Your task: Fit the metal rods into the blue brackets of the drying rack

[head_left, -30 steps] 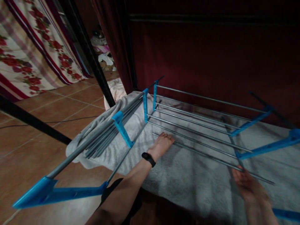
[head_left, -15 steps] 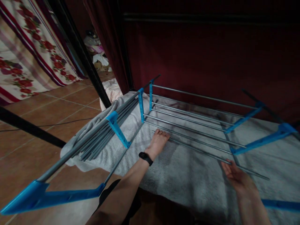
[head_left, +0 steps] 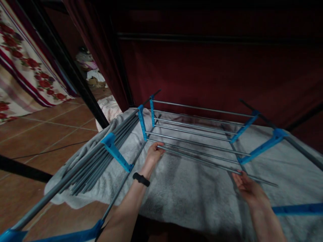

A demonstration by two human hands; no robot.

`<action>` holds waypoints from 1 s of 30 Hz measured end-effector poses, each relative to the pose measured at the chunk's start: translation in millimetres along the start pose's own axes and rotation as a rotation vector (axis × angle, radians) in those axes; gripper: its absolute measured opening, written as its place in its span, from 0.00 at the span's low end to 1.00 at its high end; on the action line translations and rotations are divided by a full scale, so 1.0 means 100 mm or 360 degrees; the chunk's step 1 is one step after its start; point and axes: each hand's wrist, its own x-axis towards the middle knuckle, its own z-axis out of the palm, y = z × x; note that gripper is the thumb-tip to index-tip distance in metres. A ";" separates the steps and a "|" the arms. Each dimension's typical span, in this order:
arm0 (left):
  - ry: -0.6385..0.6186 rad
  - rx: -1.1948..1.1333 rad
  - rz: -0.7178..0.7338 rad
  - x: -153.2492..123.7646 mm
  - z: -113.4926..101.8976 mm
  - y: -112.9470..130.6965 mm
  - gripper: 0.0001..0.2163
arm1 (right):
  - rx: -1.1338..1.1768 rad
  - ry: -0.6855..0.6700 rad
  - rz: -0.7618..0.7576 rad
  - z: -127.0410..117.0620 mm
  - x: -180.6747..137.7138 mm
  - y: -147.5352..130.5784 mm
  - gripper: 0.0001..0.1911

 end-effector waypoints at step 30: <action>-0.0081 -0.0935 -0.0513 -0.13 0.29 0.01 0.09 | -0.0008 -0.0161 -0.0016 0.22 -0.17 0.31 0.10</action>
